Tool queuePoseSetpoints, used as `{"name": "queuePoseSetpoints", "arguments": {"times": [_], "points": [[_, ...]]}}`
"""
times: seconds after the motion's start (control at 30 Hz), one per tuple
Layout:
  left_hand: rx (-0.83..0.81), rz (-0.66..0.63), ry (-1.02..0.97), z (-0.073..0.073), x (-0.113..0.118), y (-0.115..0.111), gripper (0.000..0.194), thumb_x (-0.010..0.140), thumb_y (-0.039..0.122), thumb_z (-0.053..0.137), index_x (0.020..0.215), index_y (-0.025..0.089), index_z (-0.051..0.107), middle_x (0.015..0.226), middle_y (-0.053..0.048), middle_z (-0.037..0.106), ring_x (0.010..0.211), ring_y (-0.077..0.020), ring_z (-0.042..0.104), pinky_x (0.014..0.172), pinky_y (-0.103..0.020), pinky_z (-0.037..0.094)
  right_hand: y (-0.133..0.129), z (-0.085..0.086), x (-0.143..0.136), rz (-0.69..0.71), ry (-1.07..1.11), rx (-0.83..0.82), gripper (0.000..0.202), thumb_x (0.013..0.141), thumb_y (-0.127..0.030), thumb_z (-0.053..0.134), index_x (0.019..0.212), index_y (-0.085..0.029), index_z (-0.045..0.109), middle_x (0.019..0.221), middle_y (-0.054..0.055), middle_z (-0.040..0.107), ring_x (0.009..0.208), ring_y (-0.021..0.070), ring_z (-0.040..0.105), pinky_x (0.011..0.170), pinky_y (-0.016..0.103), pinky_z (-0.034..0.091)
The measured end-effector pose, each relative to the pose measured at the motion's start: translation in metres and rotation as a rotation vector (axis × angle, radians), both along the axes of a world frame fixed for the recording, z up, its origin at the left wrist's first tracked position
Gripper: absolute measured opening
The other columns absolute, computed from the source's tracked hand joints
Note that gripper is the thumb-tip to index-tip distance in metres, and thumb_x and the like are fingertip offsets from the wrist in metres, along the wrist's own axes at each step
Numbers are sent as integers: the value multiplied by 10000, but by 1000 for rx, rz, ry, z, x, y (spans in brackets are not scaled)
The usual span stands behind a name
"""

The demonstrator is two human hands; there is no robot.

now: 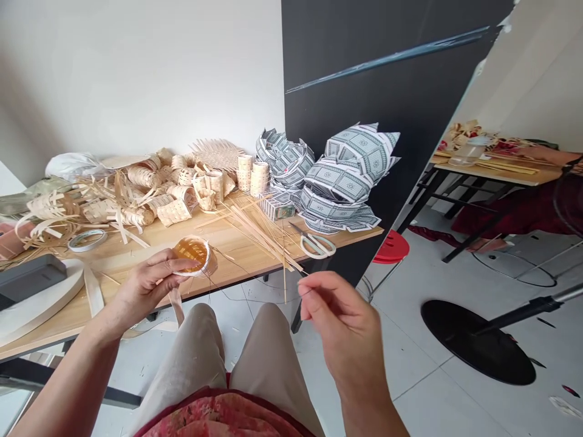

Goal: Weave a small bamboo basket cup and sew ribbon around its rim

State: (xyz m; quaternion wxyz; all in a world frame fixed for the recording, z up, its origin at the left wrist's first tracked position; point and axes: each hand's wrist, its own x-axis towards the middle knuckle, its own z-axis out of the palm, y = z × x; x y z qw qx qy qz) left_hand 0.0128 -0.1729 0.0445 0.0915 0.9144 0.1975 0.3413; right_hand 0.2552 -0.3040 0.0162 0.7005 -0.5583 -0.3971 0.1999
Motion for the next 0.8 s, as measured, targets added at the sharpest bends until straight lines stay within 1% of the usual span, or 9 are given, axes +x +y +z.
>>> {"name": "queuePoseSetpoints", "arguments": {"times": [0.1, 0.17, 0.23, 0.3, 0.37, 0.47, 0.57, 0.7, 0.8], "points": [[-19, 9, -50, 0, -2, 1, 245, 825, 64, 490, 994, 178, 626, 759, -6, 535, 679, -89, 530, 610, -175, 430, 8, -18, 4, 178, 4, -206, 129, 701, -323, 646, 699, -197, 622, 493, -24, 480, 466, 104, 437, 398, 208, 324], [-43, 13, -83, -1, -2, 1, 237, 823, 71, 499, 988, 175, 633, 746, -4, 531, 660, -87, 519, 594, -176, 421, 12, -26, 5, 268, 25, -265, 149, 691, -332, 647, 693, -185, 624, 480, -24, 473, 458, 100, 427, 400, 208, 314], [-77, 19, -111, -3, -3, 2, 238, 823, 82, 504, 993, 180, 639, 729, -1, 523, 641, -85, 506, 576, -176, 410, 12, -29, 5, 366, 73, -230, 151, 683, -332, 659, 680, -184, 626, 498, -24, 479, 448, 86, 411, 403, 204, 308], [-112, 29, -142, -5, -3, 3, 232, 828, 106, 510, 996, 189, 647, 716, 1, 514, 627, -84, 496, 559, -175, 400, 11, -27, 3, 453, 134, -128, 163, 673, -338, 678, 649, -186, 626, 528, -22, 487, 434, 69, 400, 399, 197, 299], [-145, 36, -165, -7, -3, 3, 219, 834, 138, 515, 993, 190, 655, 708, 0, 511, 615, -83, 486, 546, -176, 392, 11, -21, 3, 469, 199, -18, 180, 665, -349, 697, 626, -188, 627, 559, -18, 494, 429, 59, 408, 398, 193, 295], [-178, 22, -155, -6, -3, 3, 208, 846, 182, 512, 988, 183, 664, 704, -3, 510, 604, -82, 479, 544, -178, 389, 16, -9, 7, 374, 278, 82, 165, 645, -344, 729, 644, -202, 645, 588, -17, 509, 439, 53, 426, 402, 188, 300], [-189, -35, -75, -3, -4, 1, 222, 859, 213, 498, 1005, 178, 661, 717, -13, 525, 626, -86, 493, 558, -175, 395, 25, 7, 17, 301, 312, 143, 171, 594, -339, 765, 655, -221, 658, 620, -18, 535, 428, 42, 410, 381, 182, 280], [-218, -105, 48, 0, -4, 0, 242, 866, 256, 486, 1011, 172, 661, 766, -36, 569, 673, -97, 526, 594, -177, 412, 41, 33, 29, 333, 301, 154, 202, 545, -345, 779, 624, -220, 641, 640, -21, 540, 416, 34, 386, 346, 178, 232], [-280, -129, 97, -1, -3, -1, 254, 866, 276, 484, 1024, 180, 658, 774, -38, 580, 662, -92, 530, 592, -171, 416, 59, 49, 33, 357, 328, 125, 170, 571, -282, 753, 608, -203, 607, 631, -27, 540, 448, 35, 417, 344, 152, 208]]}}
